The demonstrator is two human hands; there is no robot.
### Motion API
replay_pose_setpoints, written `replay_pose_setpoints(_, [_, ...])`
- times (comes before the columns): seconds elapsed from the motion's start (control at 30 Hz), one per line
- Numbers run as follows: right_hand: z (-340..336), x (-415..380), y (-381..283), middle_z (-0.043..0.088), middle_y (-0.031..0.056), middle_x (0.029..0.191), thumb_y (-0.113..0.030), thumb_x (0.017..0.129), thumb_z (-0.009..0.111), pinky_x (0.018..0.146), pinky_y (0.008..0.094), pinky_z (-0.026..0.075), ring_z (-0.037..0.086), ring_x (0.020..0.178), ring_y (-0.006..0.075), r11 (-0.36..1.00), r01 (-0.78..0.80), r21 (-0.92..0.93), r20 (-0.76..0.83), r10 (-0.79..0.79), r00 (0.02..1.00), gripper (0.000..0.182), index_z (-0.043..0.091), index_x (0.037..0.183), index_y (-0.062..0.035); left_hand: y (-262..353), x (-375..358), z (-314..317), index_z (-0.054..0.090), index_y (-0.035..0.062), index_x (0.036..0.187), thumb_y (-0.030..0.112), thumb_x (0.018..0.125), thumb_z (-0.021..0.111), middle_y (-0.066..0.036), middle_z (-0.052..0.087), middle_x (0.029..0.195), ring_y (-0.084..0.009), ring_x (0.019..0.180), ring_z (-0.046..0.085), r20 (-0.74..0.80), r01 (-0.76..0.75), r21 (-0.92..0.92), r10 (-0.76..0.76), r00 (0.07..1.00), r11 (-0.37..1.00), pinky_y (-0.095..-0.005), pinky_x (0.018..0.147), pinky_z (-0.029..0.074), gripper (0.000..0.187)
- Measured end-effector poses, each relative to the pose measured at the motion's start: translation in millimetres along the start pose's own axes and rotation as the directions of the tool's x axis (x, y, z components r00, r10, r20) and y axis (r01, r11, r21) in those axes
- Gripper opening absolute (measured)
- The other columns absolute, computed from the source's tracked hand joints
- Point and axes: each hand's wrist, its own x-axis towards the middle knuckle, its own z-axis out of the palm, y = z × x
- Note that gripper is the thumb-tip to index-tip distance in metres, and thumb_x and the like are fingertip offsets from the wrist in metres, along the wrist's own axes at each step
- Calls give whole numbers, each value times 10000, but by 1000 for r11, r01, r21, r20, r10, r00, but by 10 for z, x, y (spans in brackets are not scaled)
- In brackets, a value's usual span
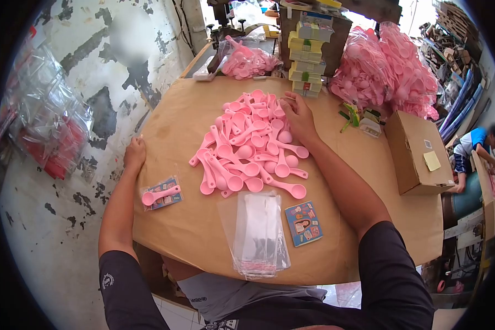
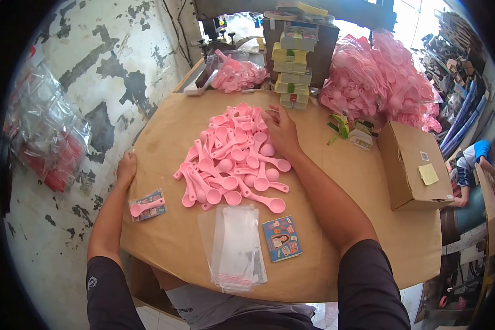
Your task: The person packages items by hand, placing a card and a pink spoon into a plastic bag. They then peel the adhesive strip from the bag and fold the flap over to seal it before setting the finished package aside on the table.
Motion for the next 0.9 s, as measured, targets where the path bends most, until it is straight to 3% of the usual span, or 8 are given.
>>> replay_pose_setpoints(0.33, [-3, 9, 57, 617, 252, 1328, -229, 1003, 647, 1042, 353, 489, 616, 1226, 260, 999, 1, 51, -10, -1, 1000, 488, 489, 1380, 37, 120, -52, -58, 618, 49, 1192, 459, 1036, 358, -282, 687, 1146, -474, 1104, 639, -18, 69, 43, -68, 998, 997, -565, 936, 492, 510])
replay_pose_setpoints(0.9, [13, -9, 0, 580, 275, 1375, -220, 1003, 644, 1086, 378, 473, 580, 1299, 314, 1000, -3, 27, -16, 4, 1000, 489, 493, 1366, 70, 99, -57, -32, 620, 58, 1193, 456, 1039, 357, -286, 689, 1130, -478, 1082, 645, -36, 45, 31, -44, 998, 998, -569, 920, 499, 501])
